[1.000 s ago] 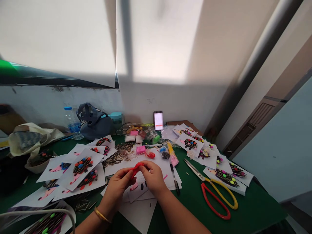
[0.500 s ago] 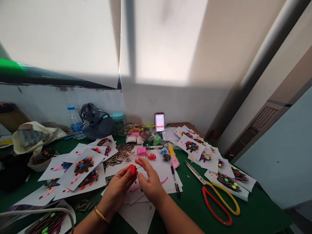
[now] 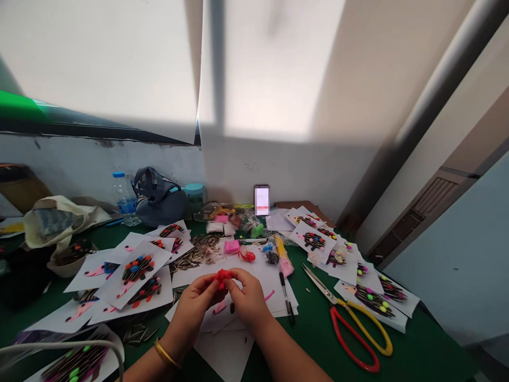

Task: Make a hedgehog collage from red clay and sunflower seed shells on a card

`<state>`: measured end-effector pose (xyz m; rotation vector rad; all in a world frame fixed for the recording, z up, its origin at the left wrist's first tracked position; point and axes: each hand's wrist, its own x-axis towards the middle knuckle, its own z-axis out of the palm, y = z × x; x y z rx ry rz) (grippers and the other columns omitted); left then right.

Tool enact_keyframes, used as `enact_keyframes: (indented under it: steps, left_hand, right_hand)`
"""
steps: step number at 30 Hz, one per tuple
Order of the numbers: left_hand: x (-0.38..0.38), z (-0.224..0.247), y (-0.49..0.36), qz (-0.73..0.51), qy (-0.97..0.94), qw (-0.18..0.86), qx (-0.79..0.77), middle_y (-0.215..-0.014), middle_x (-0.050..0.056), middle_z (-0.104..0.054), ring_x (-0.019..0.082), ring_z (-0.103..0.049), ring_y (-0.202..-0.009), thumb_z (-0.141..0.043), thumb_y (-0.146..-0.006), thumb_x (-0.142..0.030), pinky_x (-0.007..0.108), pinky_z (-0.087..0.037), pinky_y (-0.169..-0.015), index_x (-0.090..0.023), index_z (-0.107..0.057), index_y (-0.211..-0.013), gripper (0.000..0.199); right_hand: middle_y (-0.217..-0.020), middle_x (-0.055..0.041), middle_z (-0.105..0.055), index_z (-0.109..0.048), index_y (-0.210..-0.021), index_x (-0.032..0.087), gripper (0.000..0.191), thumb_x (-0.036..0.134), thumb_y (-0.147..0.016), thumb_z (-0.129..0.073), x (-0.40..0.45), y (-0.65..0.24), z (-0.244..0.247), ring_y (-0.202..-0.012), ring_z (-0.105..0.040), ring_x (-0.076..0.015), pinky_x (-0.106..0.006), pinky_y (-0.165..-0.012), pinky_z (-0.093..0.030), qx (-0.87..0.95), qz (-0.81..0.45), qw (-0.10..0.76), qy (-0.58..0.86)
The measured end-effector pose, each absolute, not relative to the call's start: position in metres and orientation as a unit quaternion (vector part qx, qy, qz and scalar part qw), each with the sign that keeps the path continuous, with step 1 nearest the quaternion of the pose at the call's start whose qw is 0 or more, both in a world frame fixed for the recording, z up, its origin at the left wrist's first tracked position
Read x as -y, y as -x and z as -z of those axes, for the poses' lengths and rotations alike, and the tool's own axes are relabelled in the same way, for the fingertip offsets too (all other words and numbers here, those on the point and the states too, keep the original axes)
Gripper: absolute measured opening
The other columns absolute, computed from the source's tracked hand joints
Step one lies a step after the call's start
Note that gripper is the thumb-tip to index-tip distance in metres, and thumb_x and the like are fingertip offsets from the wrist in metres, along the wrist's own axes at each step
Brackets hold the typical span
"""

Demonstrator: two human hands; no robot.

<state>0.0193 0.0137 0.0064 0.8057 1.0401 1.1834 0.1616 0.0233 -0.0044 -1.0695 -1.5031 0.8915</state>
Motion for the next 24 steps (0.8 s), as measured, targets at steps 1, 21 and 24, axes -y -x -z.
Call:
enact_keyframes:
  steps: [1, 21, 24]
  left_hand:
    - [-0.014, -0.007, -0.019, -0.519, -0.356, 0.628, -0.458, -0.086, 0.007, -0.074, 0.017, -0.069, -0.074, -0.082, -0.065, -0.042, 0.027, -0.055, -0.070, -0.014, -0.071, -0.096, 0.044]
    - [-0.013, -0.011, -0.016, -0.532, -0.250, 0.714, -0.380, -0.091, 0.006, -0.075, 0.015, -0.068, -0.082, -0.083, -0.068, -0.034, 0.025, -0.051, -0.078, -0.017, -0.071, -0.098, 0.037]
    - [-0.009, -0.009, -0.020, -0.495, -0.267, 0.722, -0.403, -0.079, 0.004, -0.073, 0.016, -0.067, -0.076, -0.082, -0.068, -0.035, 0.024, -0.050, -0.071, -0.017, -0.072, -0.093, 0.032]
  right_hand:
    - [-0.094, -0.0039, -0.073, -0.071, -0.095, 0.021, 0.019, 0.035, -0.088, -0.061, -0.024, -0.162, 0.006, -0.090, -0.067, -0.0210, -0.031, -0.084, -0.052, 0.618, -0.365, 0.529, 0.453]
    - [-0.143, -0.0052, -0.051, -0.060, -0.115, 0.027, 0.036, 0.013, -0.085, -0.046, -0.019, -0.166, 0.007, -0.136, -0.043, -0.0228, -0.049, -0.112, -0.035, 0.667, -0.392, 0.522, 0.358]
    - [-0.148, -0.0071, -0.045, -0.049, -0.132, 0.027, 0.039, 0.026, -0.094, -0.046, -0.022, -0.168, 0.013, -0.137, -0.041, -0.0232, -0.048, -0.113, -0.034, 0.659, -0.354, 0.544, 0.379]
